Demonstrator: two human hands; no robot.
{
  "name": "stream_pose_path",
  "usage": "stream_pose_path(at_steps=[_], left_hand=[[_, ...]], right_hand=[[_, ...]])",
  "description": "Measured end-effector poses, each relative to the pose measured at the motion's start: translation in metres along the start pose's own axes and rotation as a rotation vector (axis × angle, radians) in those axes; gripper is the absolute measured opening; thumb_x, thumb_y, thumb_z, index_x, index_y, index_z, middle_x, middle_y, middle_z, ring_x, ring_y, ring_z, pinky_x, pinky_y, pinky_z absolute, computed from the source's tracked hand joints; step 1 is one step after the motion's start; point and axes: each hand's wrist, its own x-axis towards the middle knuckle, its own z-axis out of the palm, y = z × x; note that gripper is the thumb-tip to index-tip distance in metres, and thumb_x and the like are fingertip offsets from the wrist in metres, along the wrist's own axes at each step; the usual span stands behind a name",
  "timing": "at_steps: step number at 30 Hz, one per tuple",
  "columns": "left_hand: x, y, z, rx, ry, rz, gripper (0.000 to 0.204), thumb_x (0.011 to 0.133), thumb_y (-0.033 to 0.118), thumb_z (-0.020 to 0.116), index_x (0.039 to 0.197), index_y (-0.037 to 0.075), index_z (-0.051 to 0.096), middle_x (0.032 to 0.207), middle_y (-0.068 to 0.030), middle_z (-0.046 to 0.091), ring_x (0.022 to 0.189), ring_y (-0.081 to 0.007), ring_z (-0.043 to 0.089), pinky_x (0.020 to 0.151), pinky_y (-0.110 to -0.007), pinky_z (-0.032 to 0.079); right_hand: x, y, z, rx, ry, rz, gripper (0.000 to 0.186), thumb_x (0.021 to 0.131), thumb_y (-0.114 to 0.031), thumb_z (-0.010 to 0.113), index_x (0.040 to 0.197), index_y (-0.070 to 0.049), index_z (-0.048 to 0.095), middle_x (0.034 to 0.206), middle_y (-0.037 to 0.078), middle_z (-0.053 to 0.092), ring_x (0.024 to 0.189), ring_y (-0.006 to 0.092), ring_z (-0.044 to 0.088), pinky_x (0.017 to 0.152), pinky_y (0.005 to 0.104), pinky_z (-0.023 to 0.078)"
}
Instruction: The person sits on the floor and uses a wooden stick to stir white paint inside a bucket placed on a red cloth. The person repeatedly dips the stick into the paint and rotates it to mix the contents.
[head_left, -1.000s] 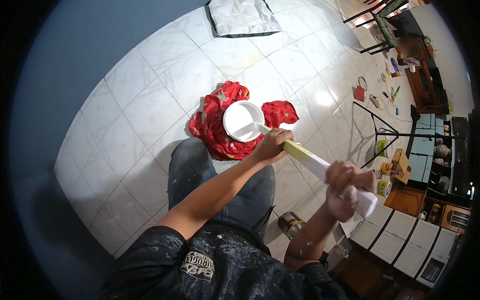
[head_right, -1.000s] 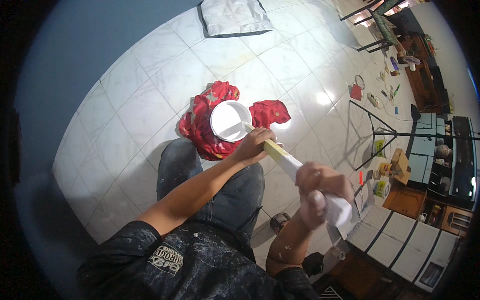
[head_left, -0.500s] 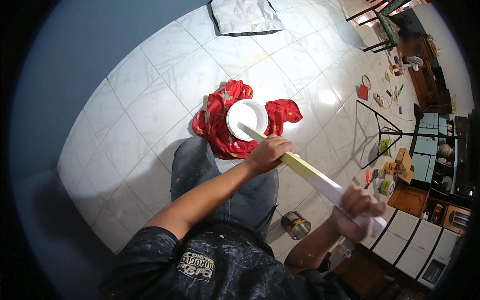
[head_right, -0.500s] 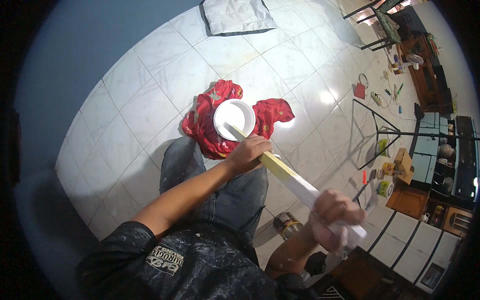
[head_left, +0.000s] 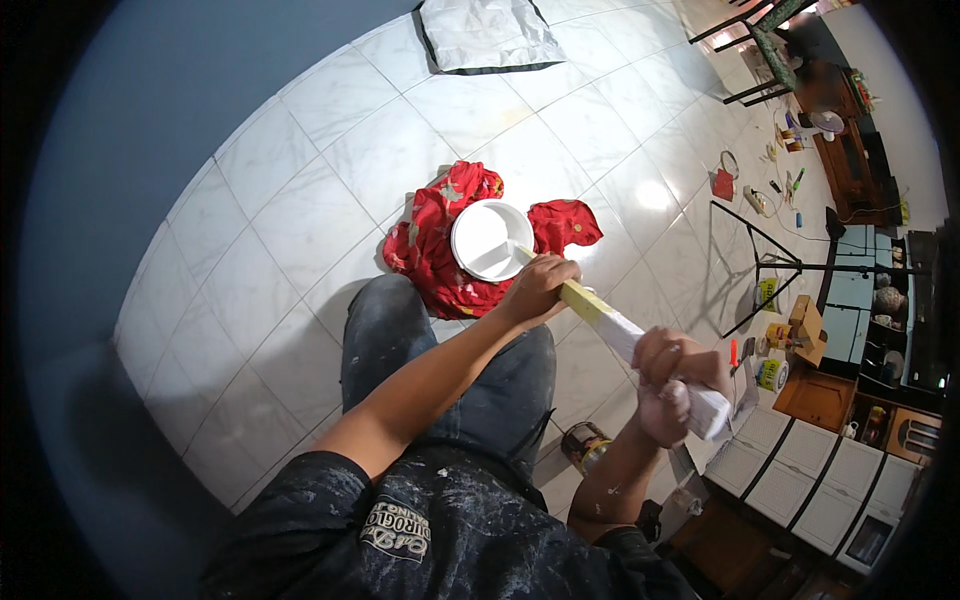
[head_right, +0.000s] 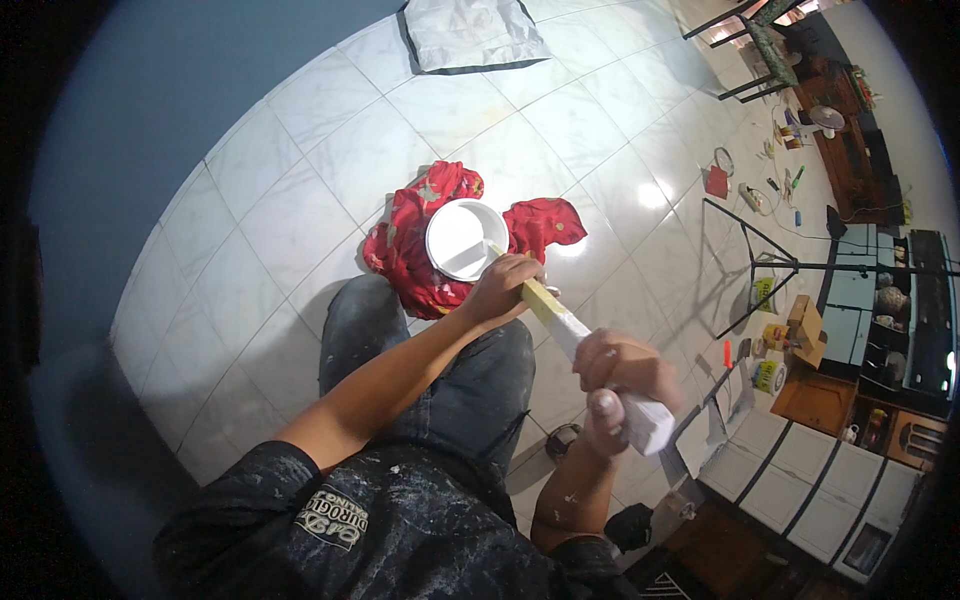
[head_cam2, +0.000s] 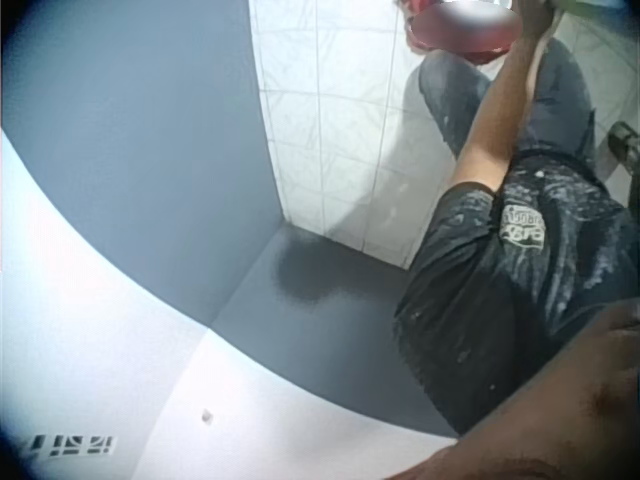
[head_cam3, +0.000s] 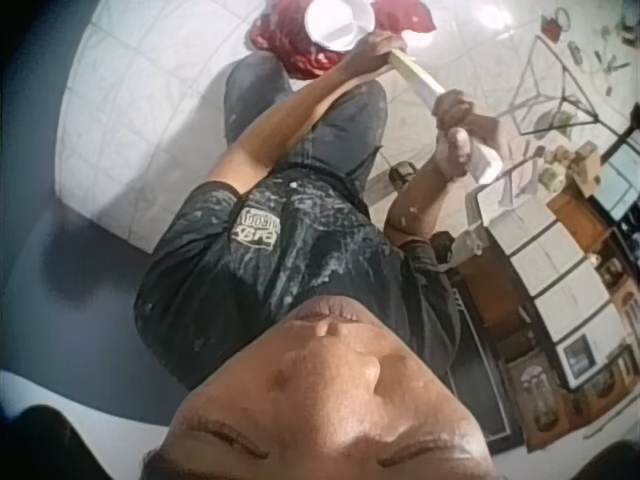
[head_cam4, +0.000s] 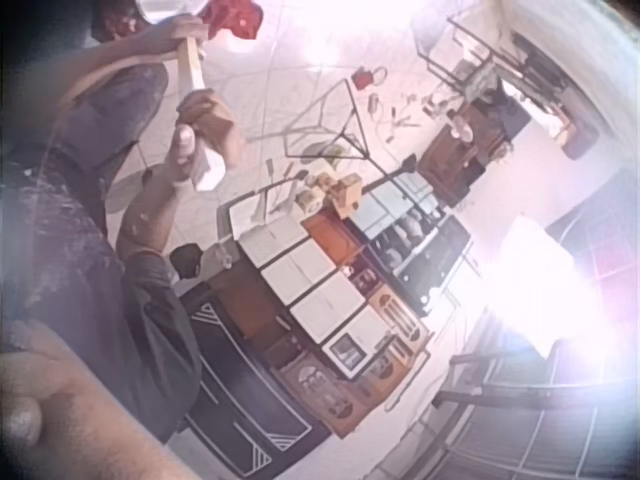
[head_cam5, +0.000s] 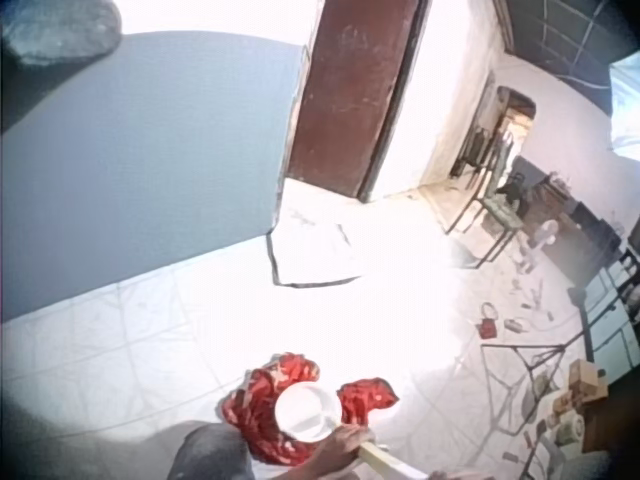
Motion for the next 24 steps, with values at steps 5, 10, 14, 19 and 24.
stream_pose_path(at_steps=[5,10,14,19,24], left_hand=[[-0.021,-0.011,-0.006,0.019,-0.054,0.028,0.022,0.081,0.017,0.076,0.082,0.008,0.056,0.076,-0.0075,0.060,0.078,-0.0294,0.063,0.074,-0.040,0.046],[-0.026,-0.012,-0.028,0.038,-0.146,0.035,0.017,0.081,0.012,0.071,0.084,0.007,0.054,0.076,-0.0090,0.059,0.080,-0.0308,0.062,0.076,-0.041,0.046],[-0.006,-0.008,-0.037,0.056,-0.024,0.080,0.023,0.083,0.019,0.077,0.081,0.007,0.058,0.074,-0.0098,0.060,0.074,-0.0304,0.061,0.071,-0.040,0.045],[0.002,-0.008,-0.019,-0.095,0.114,-0.101,0.022,0.082,0.016,0.077,0.077,0.006,0.058,0.072,-0.0114,0.063,0.072,-0.0323,0.063,0.069,-0.041,0.048],[-0.006,0.000,-0.019,-0.160,-0.009,-0.186,0.019,0.083,0.013,0.072,0.077,0.004,0.057,0.071,-0.0140,0.063,0.071,-0.0337,0.064,0.065,-0.041,0.048]], right_hand=[[-0.017,0.010,-0.002,0.110,0.049,-0.029,0.027,0.089,-0.022,0.063,0.079,-0.008,0.042,0.052,0.000,0.039,0.044,0.0123,0.038,0.045,0.0295,0.038],[-0.029,0.010,-0.008,0.134,0.118,0.000,0.025,0.089,-0.022,0.061,0.082,-0.008,0.041,0.054,0.002,0.041,0.048,0.0135,0.041,0.050,0.0318,0.040],[-0.025,0.008,0.008,0.088,0.111,-0.016,0.026,0.087,-0.016,0.065,0.079,-0.006,0.043,0.055,0.004,0.044,0.049,0.0155,0.045,0.050,0.0323,0.041],[-0.007,0.011,0.037,-0.120,0.012,0.064,0.024,0.086,-0.007,0.065,0.076,-0.005,0.042,0.057,0.004,0.043,0.051,0.0147,0.043,0.052,0.0328,0.039],[0.018,0.003,0.050,-0.144,0.113,0.117,0.028,0.086,-0.010,0.067,0.075,-0.004,0.041,0.058,0.004,0.043,0.051,0.0131,0.042,0.050,0.0292,0.037]])
